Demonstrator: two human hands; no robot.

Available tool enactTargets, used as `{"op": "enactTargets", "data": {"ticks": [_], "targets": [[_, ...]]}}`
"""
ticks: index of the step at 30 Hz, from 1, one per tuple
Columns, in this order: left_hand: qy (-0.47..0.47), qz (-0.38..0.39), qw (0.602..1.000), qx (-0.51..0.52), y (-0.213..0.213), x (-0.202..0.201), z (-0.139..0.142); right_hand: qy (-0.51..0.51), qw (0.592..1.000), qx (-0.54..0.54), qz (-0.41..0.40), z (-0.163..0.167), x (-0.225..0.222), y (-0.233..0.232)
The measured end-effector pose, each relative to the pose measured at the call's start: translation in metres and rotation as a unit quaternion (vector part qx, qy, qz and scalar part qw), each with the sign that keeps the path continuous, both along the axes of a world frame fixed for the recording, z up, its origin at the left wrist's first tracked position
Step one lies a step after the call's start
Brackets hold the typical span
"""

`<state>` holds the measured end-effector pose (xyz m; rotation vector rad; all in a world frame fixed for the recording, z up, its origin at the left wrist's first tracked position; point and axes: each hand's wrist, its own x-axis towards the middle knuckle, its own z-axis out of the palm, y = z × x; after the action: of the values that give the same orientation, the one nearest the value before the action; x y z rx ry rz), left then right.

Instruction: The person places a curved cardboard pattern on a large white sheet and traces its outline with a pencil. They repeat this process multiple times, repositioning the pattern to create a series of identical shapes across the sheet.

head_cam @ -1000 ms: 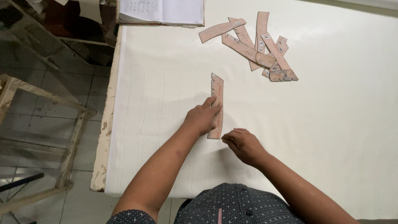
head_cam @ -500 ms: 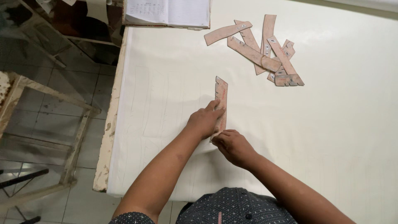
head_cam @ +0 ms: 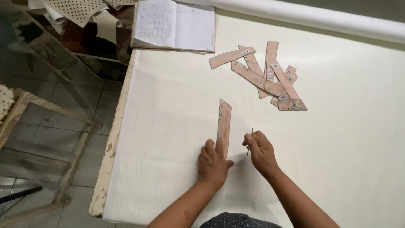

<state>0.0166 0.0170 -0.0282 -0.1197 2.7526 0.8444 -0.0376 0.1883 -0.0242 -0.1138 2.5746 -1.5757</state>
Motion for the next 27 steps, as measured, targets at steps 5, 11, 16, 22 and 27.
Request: {"op": "enactTargets", "data": {"ticks": [5,11,16,22,27], "targets": [[-0.037,0.082,0.994,0.063,0.003,0.000,-0.010,-0.145,0.981,-0.103,-0.078,-0.005,-0.024,-0.001],[-0.038,0.116,0.981,0.150,-0.010,0.007,-0.008,-0.253,0.910,-0.302,-0.132,-0.018,-0.009,0.000],[-0.112,0.204,0.814,0.532,-0.050,0.018,-0.016,-0.364,0.865,-0.326,-0.119,-0.034,0.048,0.003],[-0.110,0.156,0.655,0.731,-0.083,0.061,0.003,-0.322,0.889,-0.314,-0.090,-0.035,0.095,-0.003],[-0.077,0.073,0.589,0.801,-0.052,0.109,0.050,-0.320,0.897,-0.289,-0.098,-0.017,0.130,0.018]]}}
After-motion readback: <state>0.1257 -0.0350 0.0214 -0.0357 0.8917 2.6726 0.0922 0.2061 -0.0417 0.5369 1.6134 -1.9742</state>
